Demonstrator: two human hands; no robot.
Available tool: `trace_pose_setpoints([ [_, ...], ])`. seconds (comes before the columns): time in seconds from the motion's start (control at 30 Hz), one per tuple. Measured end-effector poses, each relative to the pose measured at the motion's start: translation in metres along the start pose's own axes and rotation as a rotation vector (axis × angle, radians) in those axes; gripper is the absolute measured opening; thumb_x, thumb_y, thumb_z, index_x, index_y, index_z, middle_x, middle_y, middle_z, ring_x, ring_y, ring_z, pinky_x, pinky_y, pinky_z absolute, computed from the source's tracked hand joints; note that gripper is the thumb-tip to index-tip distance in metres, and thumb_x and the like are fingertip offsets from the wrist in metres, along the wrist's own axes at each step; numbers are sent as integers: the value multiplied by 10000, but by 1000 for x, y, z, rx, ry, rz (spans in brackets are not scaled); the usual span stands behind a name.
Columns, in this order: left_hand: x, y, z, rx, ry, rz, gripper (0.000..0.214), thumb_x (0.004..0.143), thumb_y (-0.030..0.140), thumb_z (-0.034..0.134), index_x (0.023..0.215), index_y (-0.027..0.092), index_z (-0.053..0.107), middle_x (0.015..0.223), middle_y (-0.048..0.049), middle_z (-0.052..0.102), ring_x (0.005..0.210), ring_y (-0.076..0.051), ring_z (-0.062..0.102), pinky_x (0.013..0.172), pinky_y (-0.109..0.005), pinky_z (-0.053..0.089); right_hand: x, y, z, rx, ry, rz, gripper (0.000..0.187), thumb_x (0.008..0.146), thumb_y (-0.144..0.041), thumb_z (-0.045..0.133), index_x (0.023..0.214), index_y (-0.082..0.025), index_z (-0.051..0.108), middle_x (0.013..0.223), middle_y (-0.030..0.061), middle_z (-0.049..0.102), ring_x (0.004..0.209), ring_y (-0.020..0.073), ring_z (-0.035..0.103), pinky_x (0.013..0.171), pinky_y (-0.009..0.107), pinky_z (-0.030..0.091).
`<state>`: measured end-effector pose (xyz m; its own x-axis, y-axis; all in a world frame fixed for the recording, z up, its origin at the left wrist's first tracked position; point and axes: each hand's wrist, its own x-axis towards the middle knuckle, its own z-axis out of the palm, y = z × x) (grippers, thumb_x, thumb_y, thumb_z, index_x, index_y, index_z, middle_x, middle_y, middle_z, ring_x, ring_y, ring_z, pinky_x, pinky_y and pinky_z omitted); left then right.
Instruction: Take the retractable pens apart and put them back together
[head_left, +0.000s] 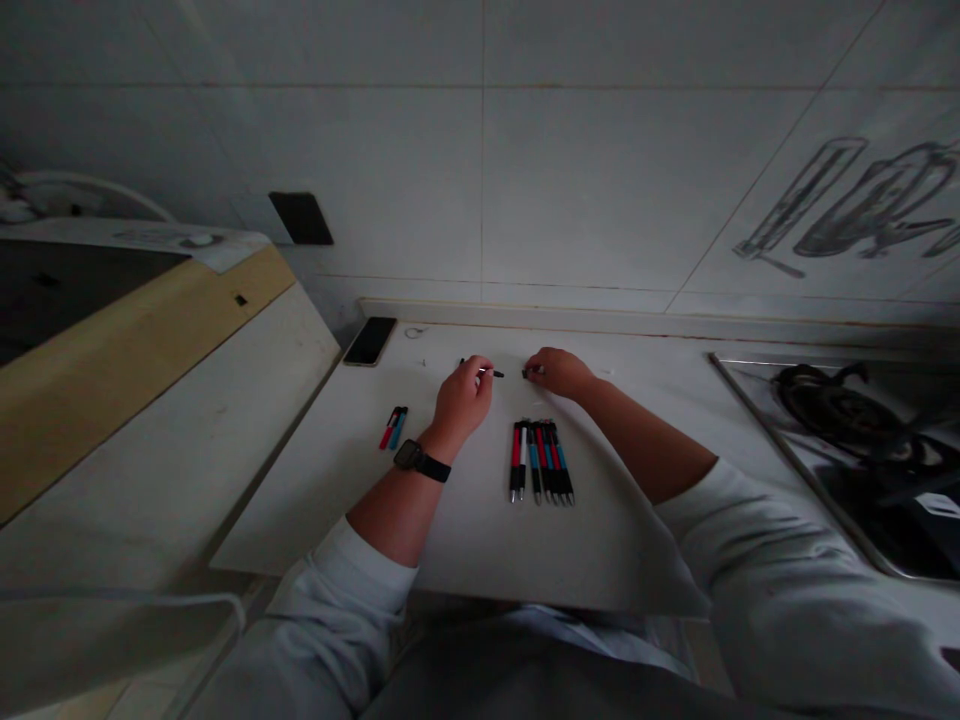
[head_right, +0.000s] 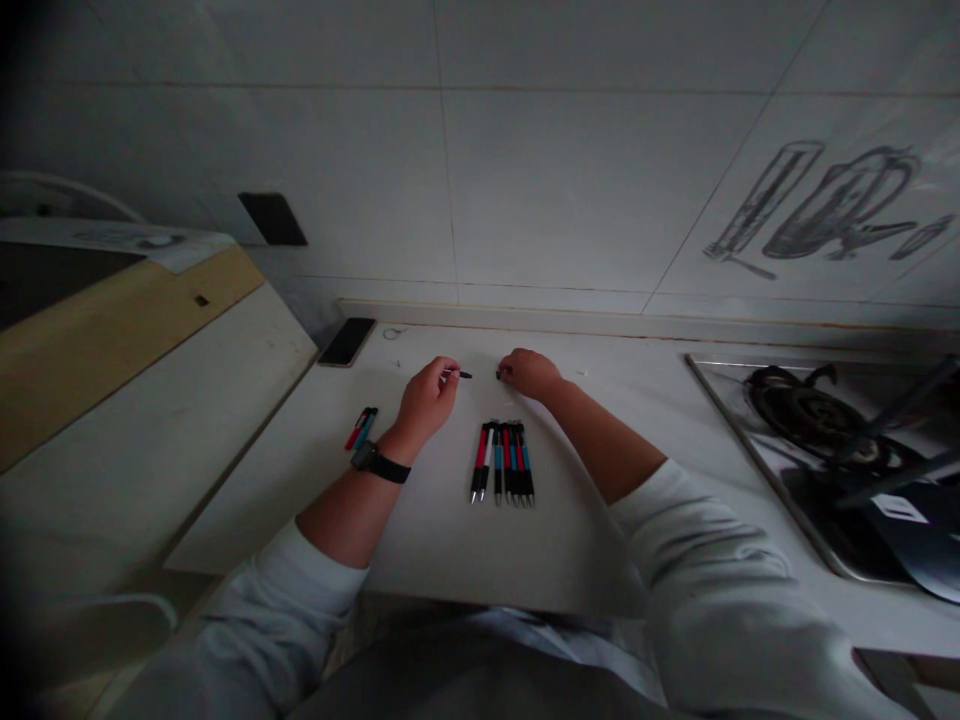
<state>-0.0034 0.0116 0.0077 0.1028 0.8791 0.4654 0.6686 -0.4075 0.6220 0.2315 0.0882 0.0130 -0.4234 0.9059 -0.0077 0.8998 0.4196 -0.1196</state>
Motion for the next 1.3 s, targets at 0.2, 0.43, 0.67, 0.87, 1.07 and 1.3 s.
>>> trace_pose_setpoints([
  [0.2, 0, 0, 1, 5, -14, -14, 144, 1002, 230, 535, 1104, 219, 636, 1050, -70, 740, 908, -205, 682, 836, -330, 517, 2, -2, 1, 21, 0, -12, 321, 941, -282, 640, 1242, -232, 739, 1141, 88, 716, 980, 202, 668, 884, 271, 469],
  [0.43, 0, -2, 2, 0, -19, 9, 139, 1002, 218, 529, 1098, 212, 631, 1056, -71, 742, 906, -203, 682, 848, -333, 517, 4, -1, 0, 32, -25, -49, 317, 935, -258, 644, 1236, -231, 739, 1138, 86, 708, 1035, 206, 660, 936, 280, 462],
  [0.67, 1, -2, 2, 8, -24, 5, 144, 1005, 228, 527, 1107, 218, 629, 1071, -72, 743, 905, -201, 682, 850, -334, 519, 3, -3, -1, 33, -15, -46, 305, 921, -242, 653, 1211, -221, 744, 1130, 89, 711, 1022, 205, 665, 935, 282, 465],
  [0.87, 0, -1, 1, -41, -31, -20, 148, 980, 223, 569, 1116, 229, 626, 1038, -55, 749, 861, -193, 690, 821, -328, 527, -14, -8, -4, 149, 120, -37, 313, 949, -261, 631, 1248, -212, 711, 1115, 86, 729, 936, 182, 671, 892, 285, 484],
  [1.07, -3, 4, 6, -232, -155, 21, 137, 940, 221, 634, 1075, 233, 652, 993, -33, 761, 863, -180, 714, 796, -301, 547, -63, -33, 0, 525, 238, -38, 310, 969, -366, 585, 1226, -227, 686, 1015, 46, 755, 798, 153, 667, 790, 268, 502],
  [1.3, -12, 11, 15, -387, -259, 55, 138, 940, 297, 666, 1039, 214, 714, 1019, -52, 780, 928, -183, 731, 844, -309, 563, -95, -36, 14, 690, 282, 51, 286, 975, -430, 518, 991, -210, 699, 842, 26, 730, 759, 166, 641, 717, 258, 466],
])
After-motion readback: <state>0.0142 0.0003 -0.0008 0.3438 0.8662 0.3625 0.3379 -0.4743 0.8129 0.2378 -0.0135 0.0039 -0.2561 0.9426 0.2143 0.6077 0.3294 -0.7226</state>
